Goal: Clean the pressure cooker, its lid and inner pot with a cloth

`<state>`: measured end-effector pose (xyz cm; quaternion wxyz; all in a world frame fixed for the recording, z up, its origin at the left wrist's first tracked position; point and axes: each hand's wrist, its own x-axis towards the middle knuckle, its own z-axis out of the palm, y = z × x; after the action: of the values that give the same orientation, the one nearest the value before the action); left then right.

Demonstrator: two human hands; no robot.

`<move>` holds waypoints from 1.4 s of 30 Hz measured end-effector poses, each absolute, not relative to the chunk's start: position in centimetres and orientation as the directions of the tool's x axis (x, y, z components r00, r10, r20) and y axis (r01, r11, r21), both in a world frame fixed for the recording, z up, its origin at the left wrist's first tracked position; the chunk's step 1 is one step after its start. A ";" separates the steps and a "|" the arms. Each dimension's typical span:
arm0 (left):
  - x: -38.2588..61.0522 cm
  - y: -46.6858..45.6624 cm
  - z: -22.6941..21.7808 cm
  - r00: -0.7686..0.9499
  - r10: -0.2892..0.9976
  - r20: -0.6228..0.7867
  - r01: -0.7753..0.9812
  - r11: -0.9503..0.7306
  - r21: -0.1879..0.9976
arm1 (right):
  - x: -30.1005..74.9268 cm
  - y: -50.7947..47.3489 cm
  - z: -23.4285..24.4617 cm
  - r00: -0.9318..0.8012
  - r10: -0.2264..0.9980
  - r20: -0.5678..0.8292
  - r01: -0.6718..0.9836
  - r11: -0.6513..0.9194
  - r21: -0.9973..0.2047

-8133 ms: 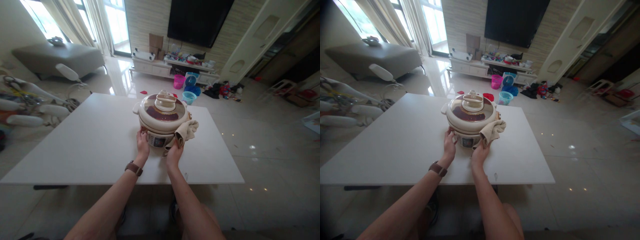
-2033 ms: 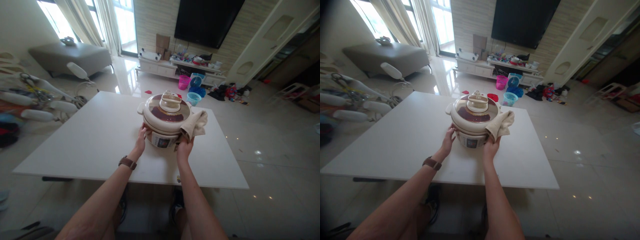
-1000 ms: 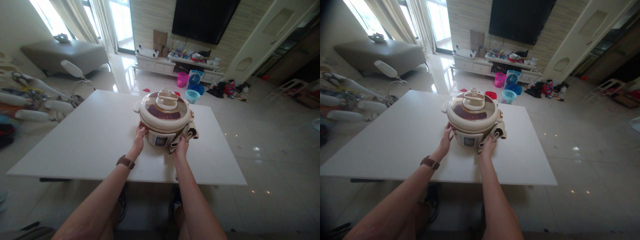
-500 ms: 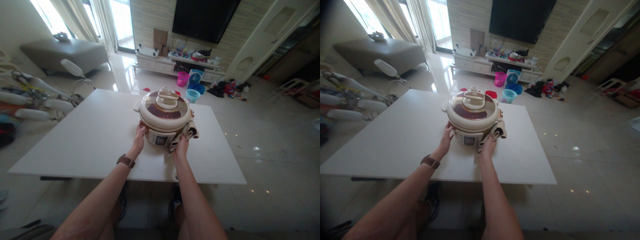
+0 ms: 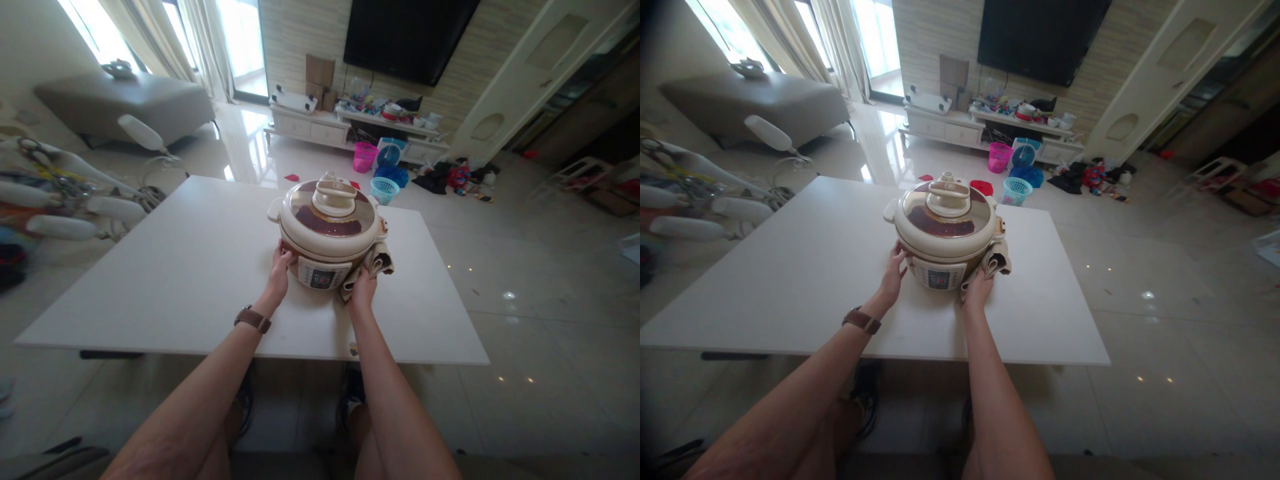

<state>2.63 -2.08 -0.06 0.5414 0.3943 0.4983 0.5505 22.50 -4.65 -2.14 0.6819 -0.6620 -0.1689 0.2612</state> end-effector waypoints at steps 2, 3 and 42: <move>2.7 -2.2 0.1 -0.101 0.990 -0.096 -0.206 0.074 0.976 | 21.9 -4.8 -1.6 0.831 0.556 -0.030 -0.069 0.049 -0.996; 2.7 -2.2 0.2 -0.101 0.990 -0.097 -0.206 0.074 0.976 | 21.7 -4.8 -1.3 0.839 0.543 0.004 -0.044 0.075 -0.996; 2.7 -2.1 0.3 -0.162 0.977 -0.138 -0.146 0.114 0.983 | 14.6 -9.3 0.5 0.797 0.589 -0.132 -0.203 0.055 -0.978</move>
<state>2.69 -2.05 0.29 0.5186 0.3870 0.5368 0.5413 14.59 -9.27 0.49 0.7100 -0.6282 -0.1537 0.2788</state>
